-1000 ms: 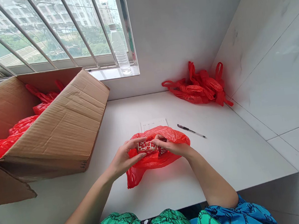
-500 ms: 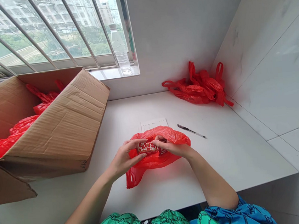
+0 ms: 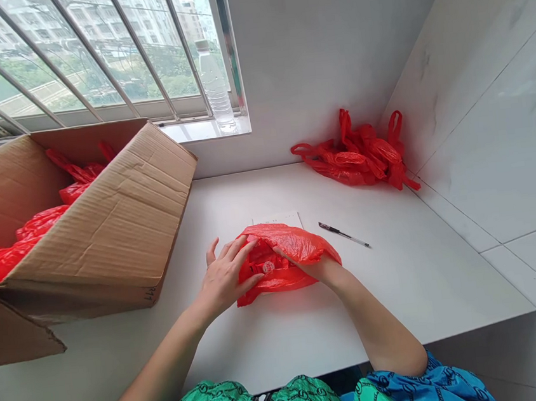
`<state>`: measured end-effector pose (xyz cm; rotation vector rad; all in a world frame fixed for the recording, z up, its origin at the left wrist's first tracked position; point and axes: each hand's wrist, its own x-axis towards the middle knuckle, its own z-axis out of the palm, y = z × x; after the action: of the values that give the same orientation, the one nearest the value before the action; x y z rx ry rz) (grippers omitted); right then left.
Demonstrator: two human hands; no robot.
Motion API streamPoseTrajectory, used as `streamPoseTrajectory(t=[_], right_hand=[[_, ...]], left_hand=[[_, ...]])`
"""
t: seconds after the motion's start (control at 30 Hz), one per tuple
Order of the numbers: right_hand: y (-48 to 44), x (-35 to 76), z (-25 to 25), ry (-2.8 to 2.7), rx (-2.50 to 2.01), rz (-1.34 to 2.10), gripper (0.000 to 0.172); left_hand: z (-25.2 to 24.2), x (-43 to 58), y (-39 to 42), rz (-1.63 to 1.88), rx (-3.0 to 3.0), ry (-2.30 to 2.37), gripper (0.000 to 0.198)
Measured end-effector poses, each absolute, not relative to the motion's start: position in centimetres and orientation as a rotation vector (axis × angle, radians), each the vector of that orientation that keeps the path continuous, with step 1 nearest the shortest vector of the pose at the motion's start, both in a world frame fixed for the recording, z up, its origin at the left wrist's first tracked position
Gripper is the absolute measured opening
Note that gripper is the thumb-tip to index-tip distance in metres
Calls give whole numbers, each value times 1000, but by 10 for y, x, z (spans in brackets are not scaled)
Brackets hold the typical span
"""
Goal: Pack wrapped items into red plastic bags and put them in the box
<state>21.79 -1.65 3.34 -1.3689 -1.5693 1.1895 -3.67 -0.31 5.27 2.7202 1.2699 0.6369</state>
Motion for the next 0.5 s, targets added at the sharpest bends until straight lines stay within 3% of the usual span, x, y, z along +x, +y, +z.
streamPoseTrajectory(t=[0.27,0.5], right_hand=[[-16,207,65,-1436,-1329,1336,33],[-17,204,45,-1579,-1486,1113,28]], left_hand=[[49,-31,-1,722,2640,1410,27],[40,-29,4,641,2610,1595,18]])
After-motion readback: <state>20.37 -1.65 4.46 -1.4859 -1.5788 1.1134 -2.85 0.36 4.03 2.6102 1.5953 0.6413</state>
